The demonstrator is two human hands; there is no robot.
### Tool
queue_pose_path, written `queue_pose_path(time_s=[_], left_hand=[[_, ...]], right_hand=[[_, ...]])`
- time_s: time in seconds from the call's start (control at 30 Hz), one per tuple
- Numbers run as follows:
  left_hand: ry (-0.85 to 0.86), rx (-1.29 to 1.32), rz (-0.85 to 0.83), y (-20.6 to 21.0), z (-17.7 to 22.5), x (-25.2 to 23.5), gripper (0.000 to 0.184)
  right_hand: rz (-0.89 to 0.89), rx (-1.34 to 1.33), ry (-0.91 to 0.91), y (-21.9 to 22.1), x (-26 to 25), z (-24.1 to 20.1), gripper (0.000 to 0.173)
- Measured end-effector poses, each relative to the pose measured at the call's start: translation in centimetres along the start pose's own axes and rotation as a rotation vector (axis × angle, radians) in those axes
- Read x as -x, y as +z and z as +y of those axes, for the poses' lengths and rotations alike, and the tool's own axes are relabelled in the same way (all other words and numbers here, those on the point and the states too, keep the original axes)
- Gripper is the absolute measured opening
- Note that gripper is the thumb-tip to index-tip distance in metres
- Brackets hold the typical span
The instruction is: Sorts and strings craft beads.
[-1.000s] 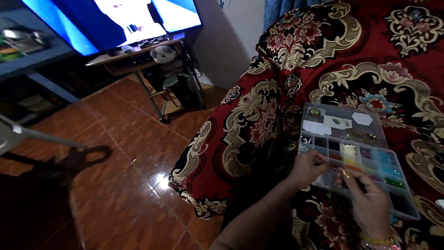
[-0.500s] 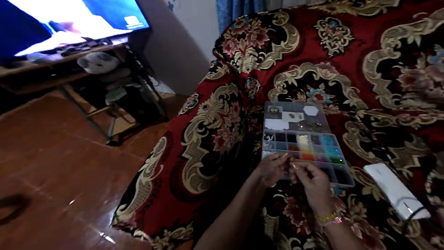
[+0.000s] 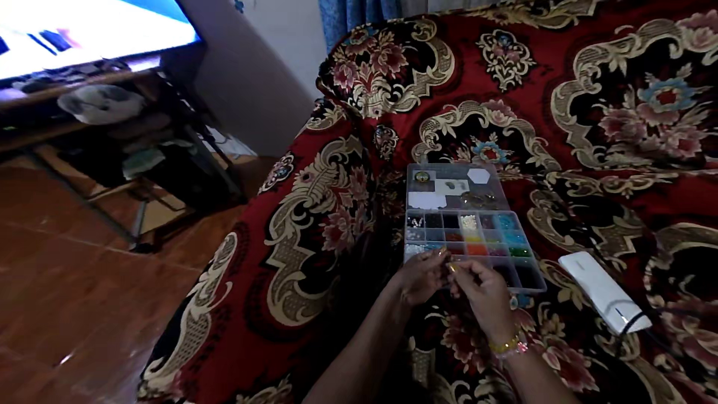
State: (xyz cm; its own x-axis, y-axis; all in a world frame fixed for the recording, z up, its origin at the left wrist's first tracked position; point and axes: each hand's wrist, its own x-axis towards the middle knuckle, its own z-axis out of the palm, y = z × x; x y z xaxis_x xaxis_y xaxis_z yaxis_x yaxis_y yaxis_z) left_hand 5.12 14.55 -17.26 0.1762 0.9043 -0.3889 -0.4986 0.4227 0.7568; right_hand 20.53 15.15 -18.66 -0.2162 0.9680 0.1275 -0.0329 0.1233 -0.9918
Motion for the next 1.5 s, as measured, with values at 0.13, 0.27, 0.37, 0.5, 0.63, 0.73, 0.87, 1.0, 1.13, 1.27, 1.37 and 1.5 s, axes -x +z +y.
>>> queue_pose_path(time_s=[0.13, 0.27, 0.37, 0.5, 0.63, 0.73, 0.87, 1.0, 1.13, 1.27, 1.37, 1.5], left_hand=[[0.013, -0.004, -0.033, -0.3, 0.0, 0.0, 0.023], [0.045, -0.023, -0.043, -0.3, 0.2, 0.2, 0.022], [0.055, -0.023, -0.042, -0.4, 0.2, 0.2, 0.020], [0.059, -0.026, -0.066, -0.7, 0.3, 0.2, 0.021], [0.074, -0.037, -0.059, -0.8, 0.5, 0.2, 0.022], [0.072, -0.033, -0.054, -0.8, 0.5, 0.3, 0.022], [0.075, -0.019, -0.066, -0.9, 0.4, 0.2, 0.022], [0.079, -0.012, -0.080, -1.1, 0.2, 0.0, 0.023], [0.072, -0.014, -0.076, -1.1, 0.2, 0.0, 0.023], [0.064, -0.041, -0.089, -1.2, 0.3, 0.0, 0.022], [0.095, -0.112, -0.104, -1.4, 0.3, -0.1, 0.024], [0.110, -0.137, -0.131, -1.5, 0.5, -0.1, 0.027]], right_hand=[[0.000, -0.009, -0.027, 0.0, 0.0, 0.2, 0.011], [0.004, -0.022, -0.037, 0.1, 0.0, 0.2, 0.010], [0.002, -0.021, -0.053, 0.0, 0.0, 0.3, 0.011], [-0.002, -0.028, -0.067, 0.0, 0.0, 0.2, 0.011], [-0.011, -0.032, -0.058, 0.0, 0.1, 0.1, 0.011], [-0.016, -0.048, -0.068, 0.0, 0.1, 0.1, 0.011], [-0.022, -0.052, -0.072, 0.1, 0.1, 0.2, 0.011], [-0.028, -0.051, -0.079, 0.1, 0.1, 0.2, 0.011], [-0.031, -0.055, -0.080, 0.0, 0.1, 0.3, 0.011], [-0.032, -0.047, -0.066, 0.0, 0.1, 0.3, 0.011], [-0.043, -0.037, -0.052, 0.0, 0.1, 0.2, 0.011], [-0.048, -0.016, -0.054, 0.1, 0.2, 0.2, 0.011]])
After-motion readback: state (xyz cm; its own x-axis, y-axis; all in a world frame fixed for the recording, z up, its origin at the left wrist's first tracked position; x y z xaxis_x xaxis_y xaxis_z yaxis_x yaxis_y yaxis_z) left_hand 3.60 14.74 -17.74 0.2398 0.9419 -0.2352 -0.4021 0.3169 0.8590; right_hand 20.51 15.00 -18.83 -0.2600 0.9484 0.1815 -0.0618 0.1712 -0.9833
